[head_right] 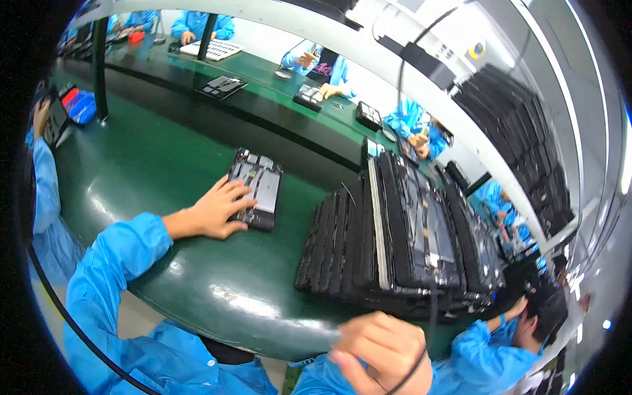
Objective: The person assembles internal circuitry and component housings into an electronic chassis, then routes ribbon cables within the chassis by hand.
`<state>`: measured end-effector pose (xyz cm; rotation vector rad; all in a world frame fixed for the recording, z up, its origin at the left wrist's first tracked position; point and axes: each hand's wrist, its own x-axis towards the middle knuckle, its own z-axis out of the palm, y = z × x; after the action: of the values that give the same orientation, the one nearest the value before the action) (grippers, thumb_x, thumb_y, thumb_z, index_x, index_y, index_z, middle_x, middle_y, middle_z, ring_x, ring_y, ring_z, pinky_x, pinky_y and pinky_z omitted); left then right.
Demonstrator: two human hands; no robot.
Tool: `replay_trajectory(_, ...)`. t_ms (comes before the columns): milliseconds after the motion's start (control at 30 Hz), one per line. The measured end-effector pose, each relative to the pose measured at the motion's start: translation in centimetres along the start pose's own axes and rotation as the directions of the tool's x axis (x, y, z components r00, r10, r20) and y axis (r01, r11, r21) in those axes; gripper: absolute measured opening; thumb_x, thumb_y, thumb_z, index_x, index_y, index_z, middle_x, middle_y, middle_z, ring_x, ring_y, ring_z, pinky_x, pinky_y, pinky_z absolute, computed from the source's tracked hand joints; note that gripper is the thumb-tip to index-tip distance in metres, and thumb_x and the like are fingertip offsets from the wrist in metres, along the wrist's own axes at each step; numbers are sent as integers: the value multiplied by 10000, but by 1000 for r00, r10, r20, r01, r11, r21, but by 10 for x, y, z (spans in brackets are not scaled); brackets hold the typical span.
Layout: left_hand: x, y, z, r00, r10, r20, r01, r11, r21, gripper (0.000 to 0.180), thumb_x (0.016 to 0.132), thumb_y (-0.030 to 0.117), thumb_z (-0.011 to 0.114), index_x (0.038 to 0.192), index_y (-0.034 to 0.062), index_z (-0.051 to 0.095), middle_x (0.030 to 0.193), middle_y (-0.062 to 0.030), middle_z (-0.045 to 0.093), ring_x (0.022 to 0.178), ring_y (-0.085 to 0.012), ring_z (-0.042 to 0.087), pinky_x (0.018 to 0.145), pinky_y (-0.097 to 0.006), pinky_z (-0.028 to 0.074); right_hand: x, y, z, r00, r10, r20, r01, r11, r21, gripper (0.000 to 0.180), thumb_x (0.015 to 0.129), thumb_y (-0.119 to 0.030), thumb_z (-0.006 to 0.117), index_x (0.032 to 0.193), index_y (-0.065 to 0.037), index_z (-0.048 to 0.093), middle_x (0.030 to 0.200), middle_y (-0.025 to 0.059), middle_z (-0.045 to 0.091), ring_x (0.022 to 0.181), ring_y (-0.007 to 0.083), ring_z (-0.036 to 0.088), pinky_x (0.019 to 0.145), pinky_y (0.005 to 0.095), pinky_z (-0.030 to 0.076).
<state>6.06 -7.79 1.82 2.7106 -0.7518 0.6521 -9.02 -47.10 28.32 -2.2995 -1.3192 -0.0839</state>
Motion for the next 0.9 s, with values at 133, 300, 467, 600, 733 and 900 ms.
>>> replay_trajectory(133,39,-50,35,983,-159,-93,164,985,49,610,929,435,776,1461,169,641,1523,-176,558,1486,-405,458,1275,-663,271,-8,50,-5,939,-156,307,153,988,35,179,925,-223,820,818,-78,809,793,16,784,769,206,784,722,305,638)
replay_trajectory(300,50,-69,49,917,-333,-221,352,934,54,552,925,231,763,1452,126,637,1496,-186,568,1491,-412,452,1296,-642,262,26,82,0,924,-251,289,244,968,62,165,935,-230,813,893,-74,784,863,44,764,834,224,759,773,325,612)
replay_trajectory(467,48,-37,30,934,-135,-332,154,987,32,487,817,47,713,1302,84,676,1421,-172,593,1462,-403,478,1278,-643,303,40,121,16,923,-326,204,308,944,116,177,945,-237,807,967,-69,759,934,71,743,899,242,734,825,344,586)
replay_trajectory(600,42,-3,34,929,73,-363,-112,990,-90,339,771,52,697,1108,80,726,1265,-134,652,1354,-358,555,1249,-588,368,47,131,36,936,-345,72,335,935,116,203,953,-243,803,1026,-65,739,990,93,726,951,257,714,866,360,565)
replay_trajectory(733,36,44,26,898,283,-337,-393,862,-321,292,760,97,720,1051,89,723,1145,-83,672,1204,-323,605,1197,-567,427,46,129,36,941,-333,-52,336,939,68,239,961,-249,798,1086,-61,719,1046,115,710,1003,271,694,907,376,545)
replay_trajectory(900,29,91,18,781,450,-433,-613,685,-393,94,898,90,683,978,54,715,1133,-111,711,1171,-315,680,1125,-554,491,40,123,18,935,-311,-168,315,949,-3,292,971,-257,792,1160,-57,694,1117,142,689,1068,289,670,958,396,519)
